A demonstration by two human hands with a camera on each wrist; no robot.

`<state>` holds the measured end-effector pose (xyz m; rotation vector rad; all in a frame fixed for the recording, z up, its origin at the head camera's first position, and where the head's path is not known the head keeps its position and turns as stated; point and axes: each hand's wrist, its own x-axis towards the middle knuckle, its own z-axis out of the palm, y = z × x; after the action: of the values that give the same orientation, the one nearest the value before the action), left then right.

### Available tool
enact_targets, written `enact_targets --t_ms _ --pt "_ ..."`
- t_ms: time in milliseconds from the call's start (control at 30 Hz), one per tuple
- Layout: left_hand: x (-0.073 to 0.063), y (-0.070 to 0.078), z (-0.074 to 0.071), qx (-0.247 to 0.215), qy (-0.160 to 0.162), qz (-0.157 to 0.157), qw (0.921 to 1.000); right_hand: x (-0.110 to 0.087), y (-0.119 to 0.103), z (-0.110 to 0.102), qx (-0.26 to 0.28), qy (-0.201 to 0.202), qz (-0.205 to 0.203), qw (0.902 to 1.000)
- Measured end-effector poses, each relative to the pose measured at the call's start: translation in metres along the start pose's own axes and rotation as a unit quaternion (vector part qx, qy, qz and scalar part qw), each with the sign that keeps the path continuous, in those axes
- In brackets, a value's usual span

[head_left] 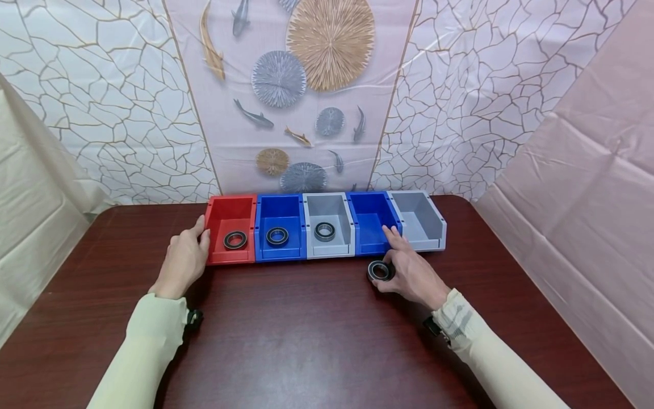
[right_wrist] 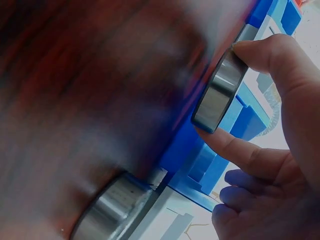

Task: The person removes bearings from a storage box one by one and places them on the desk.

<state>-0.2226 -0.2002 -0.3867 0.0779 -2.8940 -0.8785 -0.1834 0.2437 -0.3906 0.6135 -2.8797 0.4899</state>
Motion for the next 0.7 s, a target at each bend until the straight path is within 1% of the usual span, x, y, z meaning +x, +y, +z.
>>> enact_targets --t_ms 300,700 --pt "0.0005 -0.0013 0.0005 0.001 -0.002 -0.004 1.0 -0.0025 0.0 0.003 0.003 -0.005 -0.004 1.0" --pt "0.0008 -0.0016 0.0007 0.004 -0.003 -0.001 1.0 -0.0044 0.0004 0.0065 -0.006 -0.019 0.014 0.9997"
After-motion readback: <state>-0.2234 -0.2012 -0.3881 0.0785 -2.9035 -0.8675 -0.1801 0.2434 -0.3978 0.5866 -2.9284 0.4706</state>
